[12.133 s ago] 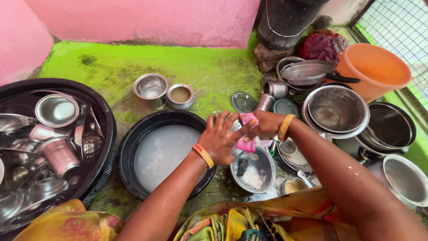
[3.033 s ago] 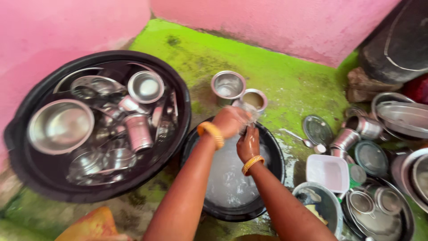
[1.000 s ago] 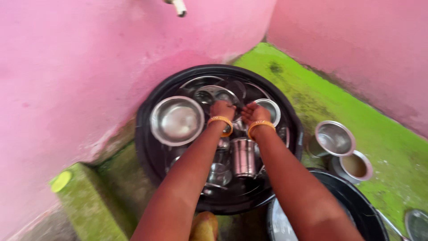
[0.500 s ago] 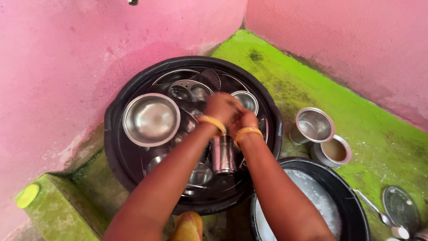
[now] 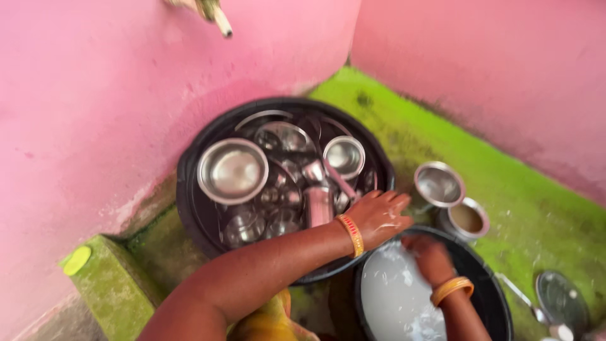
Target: The person washes various metal dishes, including plates, cups, and a colander, by scrubbing them with a sponge and rinsing them under a running tap.
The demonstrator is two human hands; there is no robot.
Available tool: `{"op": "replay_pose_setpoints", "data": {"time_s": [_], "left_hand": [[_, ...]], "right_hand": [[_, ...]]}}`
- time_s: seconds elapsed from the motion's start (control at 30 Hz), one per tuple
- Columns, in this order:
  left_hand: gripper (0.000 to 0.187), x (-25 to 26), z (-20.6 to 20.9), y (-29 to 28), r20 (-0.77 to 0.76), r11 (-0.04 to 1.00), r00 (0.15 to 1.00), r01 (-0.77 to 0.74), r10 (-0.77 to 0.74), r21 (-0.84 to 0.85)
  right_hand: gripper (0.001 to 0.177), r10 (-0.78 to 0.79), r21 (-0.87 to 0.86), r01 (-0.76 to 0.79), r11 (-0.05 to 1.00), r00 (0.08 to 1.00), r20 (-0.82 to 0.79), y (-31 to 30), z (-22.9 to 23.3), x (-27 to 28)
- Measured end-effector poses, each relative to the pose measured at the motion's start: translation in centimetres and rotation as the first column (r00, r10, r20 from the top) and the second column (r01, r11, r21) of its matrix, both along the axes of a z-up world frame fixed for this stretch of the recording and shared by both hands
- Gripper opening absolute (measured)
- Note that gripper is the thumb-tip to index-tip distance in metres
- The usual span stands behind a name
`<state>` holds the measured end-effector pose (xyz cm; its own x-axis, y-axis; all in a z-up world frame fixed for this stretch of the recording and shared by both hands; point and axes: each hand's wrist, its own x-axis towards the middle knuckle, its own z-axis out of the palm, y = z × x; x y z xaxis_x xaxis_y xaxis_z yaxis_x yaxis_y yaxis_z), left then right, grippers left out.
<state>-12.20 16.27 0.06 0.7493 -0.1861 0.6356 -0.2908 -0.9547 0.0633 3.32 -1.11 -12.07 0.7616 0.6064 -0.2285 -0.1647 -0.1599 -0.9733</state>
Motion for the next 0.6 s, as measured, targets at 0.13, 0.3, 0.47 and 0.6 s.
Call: {"op": "replay_pose_setpoints", "data": {"time_s": [0.13,0.3,0.47,0.6], "left_hand": [[0.011,-0.9,3.2,2.6,-0.073,0.990,0.988,-0.138,0.134,-0.041],[0.015,-5.0,9.3,8.1,-0.155,0.696,0.837,-0.526,0.524,-0.488],[0.019,-8.4,14.8,14.8,0.263,0.666,0.698,-0.397,0.666,-0.632],[0.037,-8.0,17.5,22.5,0.405,0.622,0.492,-0.443,0.771,-0.646]], "right_hand": [[0.034,0.246,-0.251,-0.106,0.962,0.738,0.628,2.8,6.7,-3.8],[0.029,0.246,-0.060,-0.247,0.967,0.847,0.471,14.8,15.1,-8.0],[0.028,0.166,0.317,-0.339,0.886,0.869,0.467,26.1,22.7,-12.1],[0.030,0.059,0.477,-0.353,0.805,0.847,0.528,33.7,28.1,-14.7]]}}
